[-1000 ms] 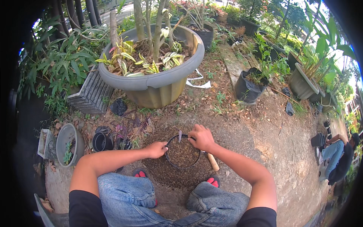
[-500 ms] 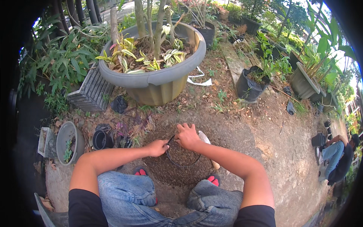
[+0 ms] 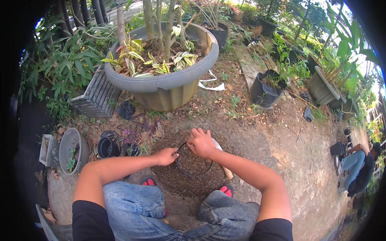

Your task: The person sits on the ground and uses a small hand trowel to scoop soil into a circular sieve. They shake the sieve to separate fine soil from larger debris, then pour the sifted soil into a black plastic pot. The person repeats this process to fill the pot.

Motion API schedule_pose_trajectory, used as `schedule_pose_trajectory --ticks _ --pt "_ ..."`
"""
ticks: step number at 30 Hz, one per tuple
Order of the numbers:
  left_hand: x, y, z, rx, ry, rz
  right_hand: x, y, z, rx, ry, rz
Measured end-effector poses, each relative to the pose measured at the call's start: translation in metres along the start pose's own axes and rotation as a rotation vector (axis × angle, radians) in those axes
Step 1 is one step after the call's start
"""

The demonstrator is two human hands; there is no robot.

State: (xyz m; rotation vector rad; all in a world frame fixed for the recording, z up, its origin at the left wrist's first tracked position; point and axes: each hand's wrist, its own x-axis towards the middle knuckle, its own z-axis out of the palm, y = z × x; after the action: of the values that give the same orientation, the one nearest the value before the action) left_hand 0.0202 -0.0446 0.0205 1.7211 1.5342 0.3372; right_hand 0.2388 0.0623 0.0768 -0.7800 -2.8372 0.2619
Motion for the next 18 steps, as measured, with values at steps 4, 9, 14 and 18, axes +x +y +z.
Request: schedule_pose_trajectory --ticks 4,9,14,18 --pt "0.002 0.013 -0.005 0.014 -0.059 -0.059 0.002 -0.009 0.004 -0.079 -0.113 0.023" --pt "0.000 0.005 -0.003 0.012 -0.017 -0.015 0.005 -0.015 0.013 -0.091 -0.118 0.023" --pt "-0.001 0.005 -0.003 0.014 0.002 0.004 0.000 -0.004 0.006 0.082 -0.067 0.088" --pt "0.000 0.009 -0.006 -0.004 -0.061 -0.055 -0.003 -0.004 -0.001 0.080 -0.096 0.124"
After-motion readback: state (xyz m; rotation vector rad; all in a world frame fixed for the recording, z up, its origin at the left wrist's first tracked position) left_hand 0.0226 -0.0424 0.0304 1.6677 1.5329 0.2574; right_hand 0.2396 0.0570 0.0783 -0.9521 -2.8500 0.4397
